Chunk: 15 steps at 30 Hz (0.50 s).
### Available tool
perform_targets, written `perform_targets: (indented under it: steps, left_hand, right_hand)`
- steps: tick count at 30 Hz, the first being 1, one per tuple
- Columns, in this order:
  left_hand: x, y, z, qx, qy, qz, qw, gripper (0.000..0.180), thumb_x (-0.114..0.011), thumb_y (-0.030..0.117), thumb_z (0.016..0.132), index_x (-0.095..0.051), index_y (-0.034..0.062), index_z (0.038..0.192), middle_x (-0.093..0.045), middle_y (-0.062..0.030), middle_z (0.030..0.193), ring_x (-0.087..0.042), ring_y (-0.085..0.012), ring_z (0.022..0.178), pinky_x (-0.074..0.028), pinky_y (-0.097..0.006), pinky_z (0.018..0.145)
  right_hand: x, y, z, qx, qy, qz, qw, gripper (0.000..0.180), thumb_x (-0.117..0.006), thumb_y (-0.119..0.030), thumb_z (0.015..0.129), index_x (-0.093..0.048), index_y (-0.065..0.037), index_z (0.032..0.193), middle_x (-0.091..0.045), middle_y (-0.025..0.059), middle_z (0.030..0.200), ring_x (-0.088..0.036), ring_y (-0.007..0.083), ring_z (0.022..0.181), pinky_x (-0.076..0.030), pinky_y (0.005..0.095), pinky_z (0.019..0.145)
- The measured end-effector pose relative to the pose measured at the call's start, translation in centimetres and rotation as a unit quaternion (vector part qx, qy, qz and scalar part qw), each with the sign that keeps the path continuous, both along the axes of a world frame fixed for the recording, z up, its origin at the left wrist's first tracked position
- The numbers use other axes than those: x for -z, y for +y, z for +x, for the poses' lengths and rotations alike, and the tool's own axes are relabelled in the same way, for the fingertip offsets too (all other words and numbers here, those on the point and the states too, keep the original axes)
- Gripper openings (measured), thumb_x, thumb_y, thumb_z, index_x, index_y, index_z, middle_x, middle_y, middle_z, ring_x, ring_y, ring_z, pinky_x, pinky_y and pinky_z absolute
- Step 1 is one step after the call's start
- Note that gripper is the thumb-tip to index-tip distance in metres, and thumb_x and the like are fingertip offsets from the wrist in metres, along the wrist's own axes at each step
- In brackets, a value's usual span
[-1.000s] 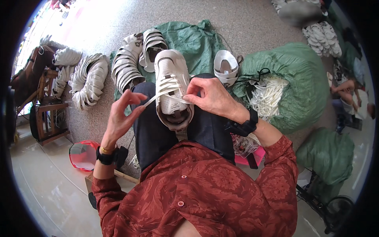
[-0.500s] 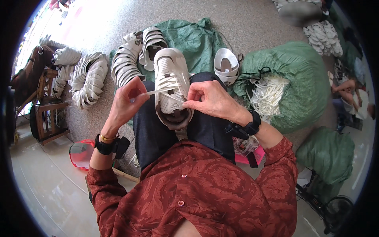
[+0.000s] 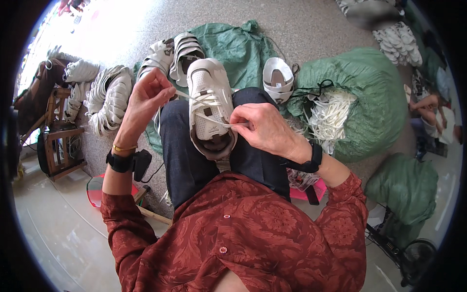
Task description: Lace a new shoe in a manufacturing environment.
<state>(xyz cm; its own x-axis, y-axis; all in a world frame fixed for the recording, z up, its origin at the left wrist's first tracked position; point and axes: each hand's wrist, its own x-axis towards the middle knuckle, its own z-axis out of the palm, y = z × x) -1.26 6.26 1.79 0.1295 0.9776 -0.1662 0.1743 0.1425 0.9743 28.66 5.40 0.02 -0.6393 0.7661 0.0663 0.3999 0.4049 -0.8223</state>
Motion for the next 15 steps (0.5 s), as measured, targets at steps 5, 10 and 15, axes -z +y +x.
perform_targets:
  steps: [5, 10, 15]
  left_hand:
    - [2.4, 1.9, -0.4, 0.001, 0.074, 0.054, 0.996, 0.015, -0.071, 0.006, 0.090, -0.056, 0.0031, 0.091, -0.059, 0.0023, 0.081, -0.056, -0.0066, 0.074, -0.047, -0.024, 0.069]
    - [3.3, 2.1, 0.7, 0.028, 0.216, 0.212, 0.953, 0.011, -0.069, 0.006, 0.090, -0.060, 0.0000, 0.095, -0.071, -0.0055, 0.092, -0.068, -0.0158, 0.086, -0.055, -0.031, 0.080]
    - [1.4, 0.5, 3.8, 0.164, 0.053, 0.142, 0.975, 0.013, -0.064, 0.010, 0.096, -0.060, -0.0001, 0.102, -0.070, -0.0091, 0.095, -0.068, -0.0176, 0.090, -0.054, -0.034, 0.081]
  right_hand:
    - [-1.6, -0.3, 0.0, -0.009, -0.045, 0.123, 0.991, 0.014, -0.071, -0.001, 0.083, -0.065, -0.002, 0.095, -0.063, 0.0082, 0.084, -0.067, 0.0259, 0.072, -0.053, 0.0348, 0.060]
    - [-1.7, 0.1, 0.2, -0.006, -0.065, 0.313, 0.948, 0.018, -0.069, 0.000, 0.080, -0.064, -0.003, 0.097, -0.055, 0.0052, 0.084, -0.064, 0.0211, 0.069, -0.052, 0.0340, 0.059]
    - [-2.4, 0.9, -0.1, -0.013, -0.035, 0.373, 0.927, 0.023, -0.071, 0.001, 0.076, -0.065, -0.003, 0.098, -0.060, 0.0064, 0.088, -0.066, 0.0222, 0.073, -0.054, 0.0335, 0.060]
